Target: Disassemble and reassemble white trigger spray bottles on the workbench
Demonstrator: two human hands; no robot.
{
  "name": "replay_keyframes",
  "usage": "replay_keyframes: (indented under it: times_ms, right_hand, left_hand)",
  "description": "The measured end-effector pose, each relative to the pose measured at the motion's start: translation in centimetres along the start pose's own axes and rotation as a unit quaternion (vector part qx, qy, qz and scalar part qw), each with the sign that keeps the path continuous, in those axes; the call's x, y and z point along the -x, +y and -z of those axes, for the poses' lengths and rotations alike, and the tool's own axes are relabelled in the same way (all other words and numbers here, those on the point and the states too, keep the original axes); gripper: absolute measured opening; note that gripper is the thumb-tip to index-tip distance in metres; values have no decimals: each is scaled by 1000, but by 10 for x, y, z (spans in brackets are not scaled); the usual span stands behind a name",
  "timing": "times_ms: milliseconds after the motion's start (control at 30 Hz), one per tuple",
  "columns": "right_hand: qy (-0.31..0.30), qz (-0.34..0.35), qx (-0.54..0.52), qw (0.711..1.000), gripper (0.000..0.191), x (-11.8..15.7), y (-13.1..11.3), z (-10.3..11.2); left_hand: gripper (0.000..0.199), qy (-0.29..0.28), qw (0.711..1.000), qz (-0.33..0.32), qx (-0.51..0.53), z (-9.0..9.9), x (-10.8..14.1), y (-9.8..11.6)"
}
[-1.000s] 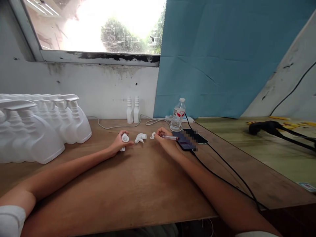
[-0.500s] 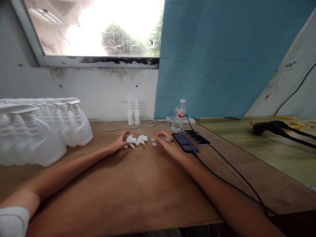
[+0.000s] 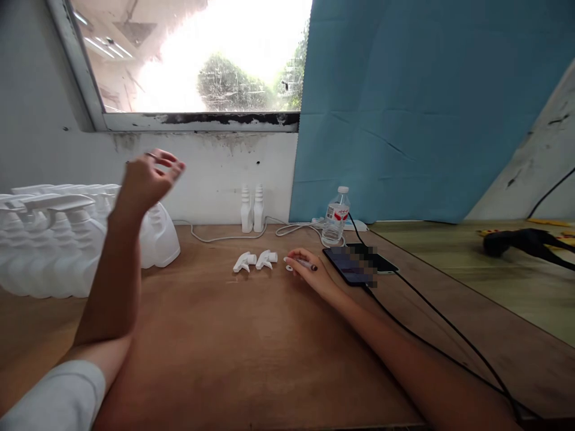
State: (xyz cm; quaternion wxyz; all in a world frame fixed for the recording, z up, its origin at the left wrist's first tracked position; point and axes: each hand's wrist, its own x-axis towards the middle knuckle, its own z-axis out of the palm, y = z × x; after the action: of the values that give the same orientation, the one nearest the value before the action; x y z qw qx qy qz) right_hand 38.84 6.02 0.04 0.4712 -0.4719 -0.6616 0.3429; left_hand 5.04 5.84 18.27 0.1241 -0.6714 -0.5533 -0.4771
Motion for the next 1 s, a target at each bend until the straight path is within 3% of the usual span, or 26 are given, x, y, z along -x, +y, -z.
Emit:
replay_keyframes:
  times_ms: [67, 133, 167, 267, 367, 533, 667, 767, 833, 1000]
  right_hand:
    - [-3, -3, -14, 1000, 46, 0, 1, 1]
    - [-8, -6, -39, 999, 48, 0, 3, 1]
    - [-12, -6, -51, 999, 49, 0, 3, 2]
    - [-17, -4, -72, 997, 50, 0, 2, 1]
    - [-10, -11, -81, 997, 51, 0, 1, -2]
    - [53, -4, -113, 992, 60, -1, -1, -6]
    - [31, 21, -119, 992, 53, -3, -14, -6]
    - [6, 77, -74, 994, 39, -7, -36, -10]
    - [-23, 121, -31, 992, 35, -13, -56, -17]
    - [-62, 234, -6, 970, 51, -32, -114, -42]
  left_hand:
    - [45, 58, 992, 89, -70, 22, -4, -13]
    - [46, 90, 975, 150, -136, 32, -4, -25]
    - [47, 84, 969, 172, -155, 33, -3, -30]
    - [51, -4, 962, 224, -159, 30, -4, -40]
    - [50, -50, 958, 235, -158, 25, -8, -44]
    - [38, -59, 964, 198, -168, 23, -8, -48]
    - [30, -114, 976, 169, -74, 26, -8, -43]
    - [35, -128, 985, 111, 37, 26, -5, -29]
    - [32, -127, 986, 39, 105, 24, 1, -15]
    - [23, -125, 957, -108, 238, 16, 23, 30]
